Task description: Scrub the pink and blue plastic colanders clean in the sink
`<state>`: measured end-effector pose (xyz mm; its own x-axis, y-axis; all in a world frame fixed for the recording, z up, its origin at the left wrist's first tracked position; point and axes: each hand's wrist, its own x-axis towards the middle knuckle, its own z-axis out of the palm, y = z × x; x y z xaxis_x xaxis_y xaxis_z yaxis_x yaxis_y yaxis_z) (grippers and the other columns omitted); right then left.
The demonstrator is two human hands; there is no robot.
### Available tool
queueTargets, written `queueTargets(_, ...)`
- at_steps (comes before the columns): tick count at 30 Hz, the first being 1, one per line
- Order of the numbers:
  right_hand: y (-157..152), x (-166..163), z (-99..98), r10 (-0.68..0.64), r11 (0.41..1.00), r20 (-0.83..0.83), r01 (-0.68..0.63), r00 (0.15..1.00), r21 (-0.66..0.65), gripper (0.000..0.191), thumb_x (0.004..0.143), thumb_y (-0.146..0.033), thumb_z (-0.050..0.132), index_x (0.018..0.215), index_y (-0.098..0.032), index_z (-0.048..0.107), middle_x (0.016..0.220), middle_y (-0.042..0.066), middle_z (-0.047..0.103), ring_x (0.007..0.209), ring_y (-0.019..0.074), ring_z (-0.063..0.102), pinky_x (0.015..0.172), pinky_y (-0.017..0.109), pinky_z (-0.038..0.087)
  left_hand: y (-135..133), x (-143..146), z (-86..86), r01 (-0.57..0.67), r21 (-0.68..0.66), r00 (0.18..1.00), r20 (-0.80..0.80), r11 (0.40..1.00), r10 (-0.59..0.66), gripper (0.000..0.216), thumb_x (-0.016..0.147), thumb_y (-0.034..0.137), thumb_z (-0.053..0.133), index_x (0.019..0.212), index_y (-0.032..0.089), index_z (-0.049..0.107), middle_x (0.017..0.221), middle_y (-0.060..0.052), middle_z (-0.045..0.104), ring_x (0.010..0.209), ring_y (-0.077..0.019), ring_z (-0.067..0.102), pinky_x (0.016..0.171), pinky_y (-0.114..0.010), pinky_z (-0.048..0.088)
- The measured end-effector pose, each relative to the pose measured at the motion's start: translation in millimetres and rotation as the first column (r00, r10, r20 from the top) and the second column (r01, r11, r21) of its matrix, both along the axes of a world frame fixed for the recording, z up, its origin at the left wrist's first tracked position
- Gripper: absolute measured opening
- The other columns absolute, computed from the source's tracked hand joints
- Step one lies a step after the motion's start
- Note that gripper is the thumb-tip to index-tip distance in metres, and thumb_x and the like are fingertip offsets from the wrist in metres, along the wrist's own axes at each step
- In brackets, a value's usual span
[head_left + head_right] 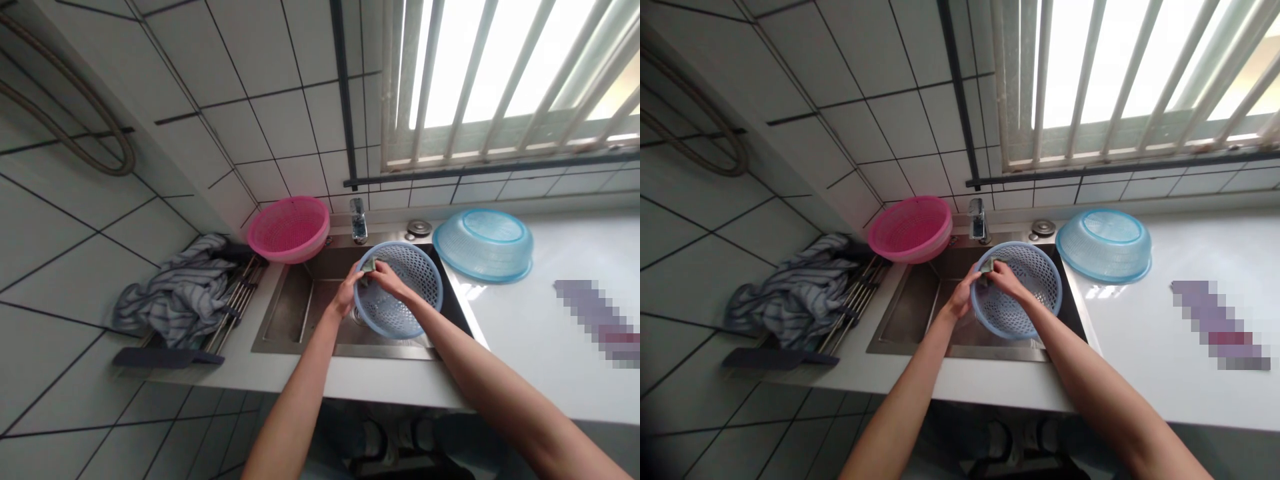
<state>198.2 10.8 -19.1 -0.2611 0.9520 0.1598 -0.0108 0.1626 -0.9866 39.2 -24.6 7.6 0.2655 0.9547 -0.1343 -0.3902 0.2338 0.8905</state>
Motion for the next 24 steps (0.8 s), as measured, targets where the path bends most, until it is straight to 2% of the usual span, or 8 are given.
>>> queueTargets(3,-14.2,-18.8,-6.9,0.349,0.937,0.117,-0.350,0.930,-0.011,0.016,0.073,-0.027,0.061,0.084,-0.018,0.068,0.085,0.003,0.071,0.077,0.0186,0.060,0.076,0.030,0.050,5.8,-6.7,-4.1,-0.143,-0.041,0.983,-0.124,0.989,0.137,0.040,0.083,0.040,0.071,0.117,0.019,0.075,0.118,-0.008,0.078,0.122,-0.0291,0.068,0.113,-0.041,0.046)
queueTargets(6,-18.2,-28.9,-13.4,0.429,0.902,0.161,-0.430,0.889,-0.025,0.013,0.072,-0.025,0.063,0.081,-0.017,0.069,0.082,0.003,0.071,0.073,0.0180,0.060,0.074,0.030,0.050,6.9,-11.6,-7.2,-0.227,0.012,0.931,-0.290,0.974,0.220,0.037,0.085,0.045,0.075,0.112,0.021,0.077,0.128,-0.009,0.076,0.132,-0.0295,0.062,0.119,-0.040,0.039)
queueTargets(10,-3.6,-15.7,-14.0,0.072,0.997,0.085,-0.075,0.994,0.030,0.023,0.078,-0.033,0.061,0.092,-0.016,0.071,0.095,0.007,0.074,0.085,0.0216,0.063,0.079,0.033,0.051,3.6,-8.5,-8.7,-0.113,0.087,0.917,-0.376,0.990,0.137,0.049,0.088,0.060,0.072,0.118,0.021,0.077,0.135,-0.011,0.073,0.136,-0.0322,0.059,0.123,-0.046,0.036)
queueTargets(12,5.0,-4.4,-10.7,-0.129,0.992,0.042,0.129,0.991,-0.004,0.028,0.082,-0.036,0.058,0.097,-0.016,0.070,0.096,0.008,0.074,0.087,0.0224,0.063,0.080,0.034,0.052,2.7,-3.8,-9.3,-0.112,0.131,0.915,-0.372,0.985,0.153,0.055,0.091,0.064,0.066,0.125,0.022,0.075,0.141,-0.011,0.069,0.141,-0.0320,0.056,0.124,-0.046,0.034)
queueTargets(14,8.4,2.6,-7.3,-0.201,0.979,0.022,0.202,0.979,-0.036,0.029,0.082,-0.037,0.057,0.098,-0.017,0.070,0.094,0.008,0.073,0.087,0.0222,0.062,0.080,0.034,0.052,2.8,0.5,-10.3,-0.131,0.160,0.911,-0.371,0.978,0.183,0.058,0.093,0.066,0.063,0.129,0.023,0.073,0.148,-0.010,0.065,0.146,-0.0310,0.051,0.126,-0.044,0.031)
queueTargets(18,-3.8,-7.9,-5.8,0.078,0.997,0.030,-0.077,0.997,-0.021,0.023,0.076,-0.032,0.062,0.091,-0.017,0.069,0.088,0.005,0.071,0.080,0.0194,0.058,0.074,0.030,0.049,5.2,0.2,-11.7,-0.149,0.162,0.908,-0.369,0.976,0.199,0.060,0.093,0.067,0.062,0.129,0.021,0.073,0.149,-0.011,0.064,0.145,-0.0301,0.052,0.125,-0.043,0.033)
queueTargets(21,-16.6,-25.3,-7.1,0.363,0.930,0.045,-0.358,0.931,-0.079,0.018,0.073,-0.031,0.062,0.083,-0.016,0.067,0.079,0.003,0.067,0.071,0.0166,0.054,0.068,0.028,0.046,6.9,-7.7,-10.7,-0.225,0.103,0.903,-0.352,0.969,0.247,0.061,0.090,0.067,0.067,0.126,0.019,0.074,0.146,-0.013,0.066,0.145,-0.0306,0.052,0.126,-0.044,0.032)
queueTargets(24,-18.4,-29.8,-4.7,0.319,0.946,0.031,-0.317,0.947,-0.068,0.018,0.074,-0.033,0.060,0.081,-0.017,0.064,0.077,0.002,0.064,0.069,0.0162,0.052,0.066,0.028,0.044,6.6,-11.4,-8.4,-0.227,0.024,0.938,-0.265,0.974,0.225,0.061,0.088,0.068,0.068,0.124,0.019,0.075,0.138,-0.012,0.071,0.146,-0.0321,0.052,0.127,-0.047,0.032)
